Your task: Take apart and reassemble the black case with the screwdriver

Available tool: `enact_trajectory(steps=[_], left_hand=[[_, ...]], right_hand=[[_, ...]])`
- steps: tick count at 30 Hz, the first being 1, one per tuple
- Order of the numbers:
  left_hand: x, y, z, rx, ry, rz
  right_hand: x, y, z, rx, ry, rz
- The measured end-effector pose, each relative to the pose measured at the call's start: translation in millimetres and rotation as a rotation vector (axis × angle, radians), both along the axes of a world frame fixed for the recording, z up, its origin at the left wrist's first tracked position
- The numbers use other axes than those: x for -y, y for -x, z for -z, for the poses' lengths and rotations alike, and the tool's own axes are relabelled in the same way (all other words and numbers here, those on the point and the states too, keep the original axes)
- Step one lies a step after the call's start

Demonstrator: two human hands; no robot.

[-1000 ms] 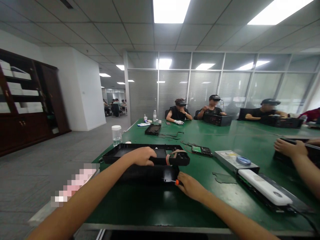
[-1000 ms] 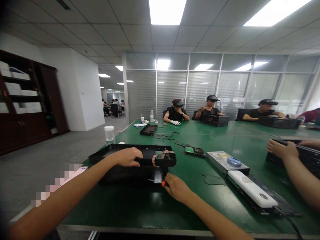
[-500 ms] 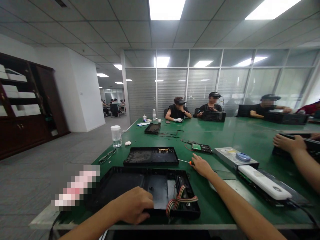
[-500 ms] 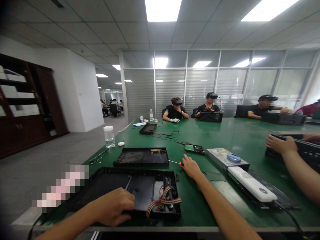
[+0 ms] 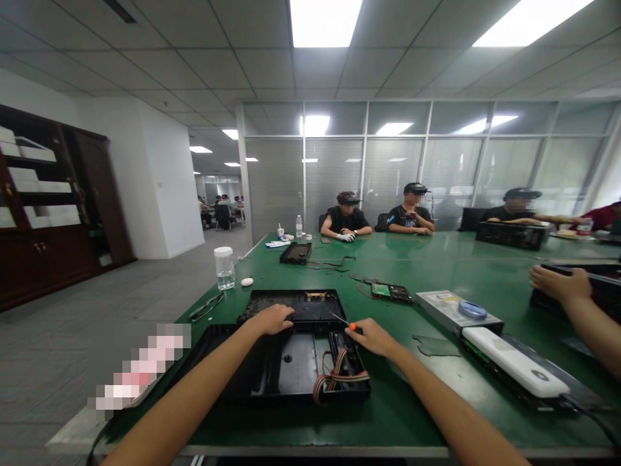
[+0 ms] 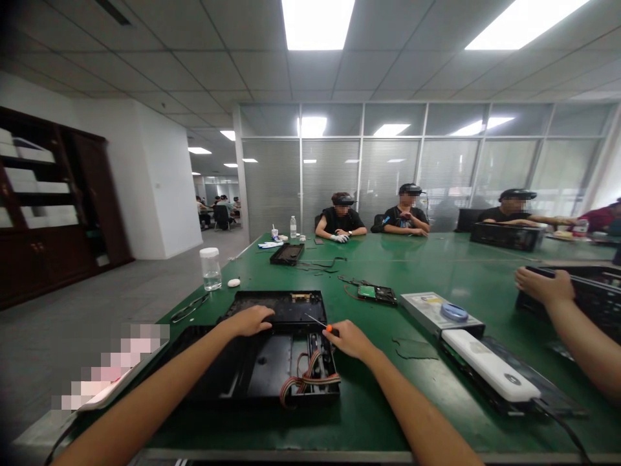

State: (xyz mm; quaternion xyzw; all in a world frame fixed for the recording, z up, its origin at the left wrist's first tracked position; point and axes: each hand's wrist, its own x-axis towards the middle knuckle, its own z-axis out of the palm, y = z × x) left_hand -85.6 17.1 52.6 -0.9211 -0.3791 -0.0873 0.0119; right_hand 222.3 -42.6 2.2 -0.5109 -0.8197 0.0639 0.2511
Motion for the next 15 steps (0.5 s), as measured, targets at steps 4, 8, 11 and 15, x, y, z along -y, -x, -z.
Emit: enact_trajectory(steps=[4, 8, 11, 15], left_hand=[[-15.3, 5.3, 16.7, 0.019, 0.082, 0.073], [-5.2, 6.8, 15.4, 0.062, 0.013, 0.102], [4.0, 4.8, 10.6, 0.057, -0.041, 0.233], [9.0, 3.4, 12.5, -0.013, -0.075, 0.333]], right_hand=[[-4.5, -4.2, 4.0, 0.002, 0.024, -0.021], [-5.1, -4.6, 7.4, -0.008, 0.045, -0.088], [-2.5, -2.3, 6.6, -0.012, 0.079, -0.133], [0.1, -0.8, 5.0, -0.037, 0.149, -0.164]])
